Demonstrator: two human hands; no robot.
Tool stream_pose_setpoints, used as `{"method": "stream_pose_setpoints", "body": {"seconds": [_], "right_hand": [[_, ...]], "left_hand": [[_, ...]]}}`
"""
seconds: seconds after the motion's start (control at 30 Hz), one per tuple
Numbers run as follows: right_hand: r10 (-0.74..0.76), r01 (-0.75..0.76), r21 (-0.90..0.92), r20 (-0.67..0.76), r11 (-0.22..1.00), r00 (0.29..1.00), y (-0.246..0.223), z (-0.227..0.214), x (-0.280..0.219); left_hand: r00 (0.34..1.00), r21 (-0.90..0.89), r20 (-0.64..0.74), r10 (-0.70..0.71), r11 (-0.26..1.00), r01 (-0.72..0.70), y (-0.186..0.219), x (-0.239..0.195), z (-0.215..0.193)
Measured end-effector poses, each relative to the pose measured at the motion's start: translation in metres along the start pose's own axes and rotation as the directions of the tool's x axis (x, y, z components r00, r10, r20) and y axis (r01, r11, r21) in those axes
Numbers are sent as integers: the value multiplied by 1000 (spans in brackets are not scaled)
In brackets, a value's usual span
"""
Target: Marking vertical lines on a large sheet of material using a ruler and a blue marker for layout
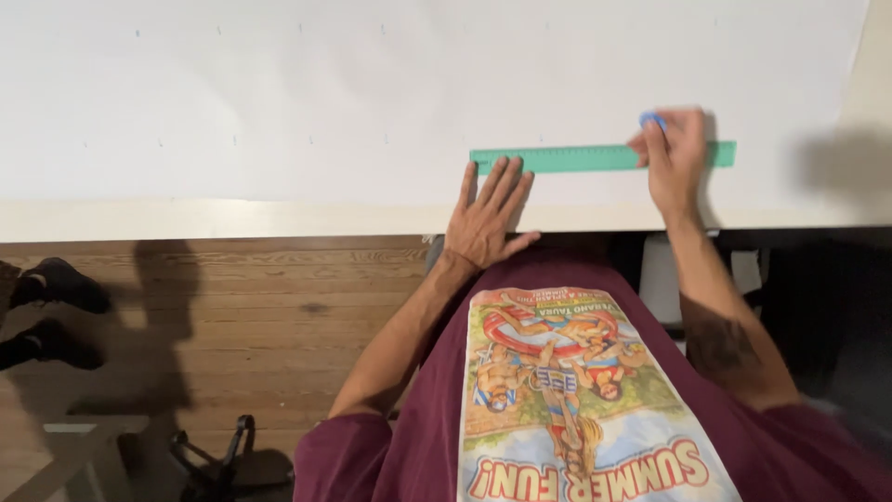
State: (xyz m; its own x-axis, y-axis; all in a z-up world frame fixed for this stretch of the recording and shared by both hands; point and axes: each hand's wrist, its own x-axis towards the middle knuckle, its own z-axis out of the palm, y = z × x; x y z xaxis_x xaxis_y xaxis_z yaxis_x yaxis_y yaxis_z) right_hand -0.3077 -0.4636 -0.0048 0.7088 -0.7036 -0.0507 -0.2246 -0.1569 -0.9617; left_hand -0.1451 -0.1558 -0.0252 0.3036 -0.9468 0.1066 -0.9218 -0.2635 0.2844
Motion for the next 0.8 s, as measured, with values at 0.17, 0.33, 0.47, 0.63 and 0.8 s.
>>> {"method": "stream_pose_setpoints", "body": {"seconds": [0.17, 0.33, 0.47, 0.63, 0.8], "right_hand": [[-294, 245, -388, -71, 889, 953, 59, -79, -48], [-370, 314, -376, -88, 872, 925, 109, -109, -46], [-422, 330, -448, -121, 831, 898, 94, -104, -50], [-432, 324, -482, -129, 814, 893, 91, -99, -48], [-424, 310, -485, -143, 818, 894, 97, -97, -48]], "left_hand": [[996, -71, -88, -27, 997, 21, 63, 34, 30], [989, -19, -147, -22, 1000, 20, 82, 64, 44], [989, 9, -146, -13, 1000, 15, 84, 65, 43], [991, 35, -134, -25, 999, 30, 82, 65, 43], [995, 26, -91, -37, 999, 39, 82, 63, 41]]}}
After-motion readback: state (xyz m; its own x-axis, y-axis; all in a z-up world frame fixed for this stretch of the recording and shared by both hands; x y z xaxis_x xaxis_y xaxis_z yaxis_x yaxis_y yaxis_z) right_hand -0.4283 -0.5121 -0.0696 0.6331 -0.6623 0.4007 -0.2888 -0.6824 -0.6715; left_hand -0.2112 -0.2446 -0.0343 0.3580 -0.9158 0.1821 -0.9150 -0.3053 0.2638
